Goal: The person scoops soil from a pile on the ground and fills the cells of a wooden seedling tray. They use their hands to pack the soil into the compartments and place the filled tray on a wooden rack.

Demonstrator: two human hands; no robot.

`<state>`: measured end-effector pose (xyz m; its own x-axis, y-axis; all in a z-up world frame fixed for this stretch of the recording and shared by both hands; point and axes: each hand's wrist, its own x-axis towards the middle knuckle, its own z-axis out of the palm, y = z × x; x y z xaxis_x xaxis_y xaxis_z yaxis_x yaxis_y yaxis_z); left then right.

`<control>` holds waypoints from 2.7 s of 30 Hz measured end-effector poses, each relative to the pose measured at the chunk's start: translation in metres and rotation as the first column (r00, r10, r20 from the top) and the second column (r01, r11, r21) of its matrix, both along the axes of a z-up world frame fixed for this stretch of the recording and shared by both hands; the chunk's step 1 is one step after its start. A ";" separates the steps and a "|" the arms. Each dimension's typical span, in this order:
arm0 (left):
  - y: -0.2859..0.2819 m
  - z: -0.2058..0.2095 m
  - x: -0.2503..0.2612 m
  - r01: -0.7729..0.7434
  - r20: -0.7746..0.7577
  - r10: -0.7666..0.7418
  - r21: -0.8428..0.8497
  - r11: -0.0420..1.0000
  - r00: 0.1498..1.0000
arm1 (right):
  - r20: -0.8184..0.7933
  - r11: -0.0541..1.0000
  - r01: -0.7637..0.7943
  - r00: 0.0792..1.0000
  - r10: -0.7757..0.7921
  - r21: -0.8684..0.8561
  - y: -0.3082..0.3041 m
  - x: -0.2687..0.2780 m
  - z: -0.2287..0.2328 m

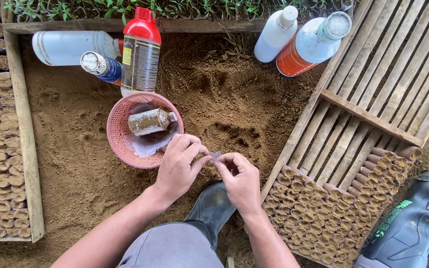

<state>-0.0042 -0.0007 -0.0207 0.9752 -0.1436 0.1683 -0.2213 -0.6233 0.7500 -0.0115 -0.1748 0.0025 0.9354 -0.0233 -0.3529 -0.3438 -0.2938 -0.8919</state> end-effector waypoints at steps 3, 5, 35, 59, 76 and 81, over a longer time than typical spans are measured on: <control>-0.001 0.001 0.000 0.014 0.010 -0.014 0.017 1.000 1.000 | 0.010 1.000 0.015 1.000 -0.015 0.000 -0.001 0.002 0.003; -0.001 0.004 0.002 0.023 0.013 -0.024 0.030 0.999 1.000 | 0.014 1.000 0.020 1.000 -0.020 -0.009 -0.003 0.003 0.003; -0.067 0.012 -0.001 0.219 0.025 -0.234 0.262 0.940 0.972 | 0.132 0.990 -0.116 0.983 0.126 -0.080 -0.076 -0.013 -0.047; -0.087 -0.028 0.008 0.124 0.179 -0.357 0.721 0.681 0.917 | -0.034 0.910 -0.324 0.944 0.327 -0.260 -0.083 0.017 -0.090; -0.086 -0.026 0.008 0.160 0.017 -0.256 0.739 0.654 0.966 | -0.077 0.665 -0.552 0.795 0.601 -0.504 -0.057 0.018 -0.130; -0.082 -0.025 0.007 0.296 -0.189 -0.236 0.747 0.596 0.953 | -0.231 0.891 -0.376 0.918 0.321 -0.256 -0.078 0.036 -0.076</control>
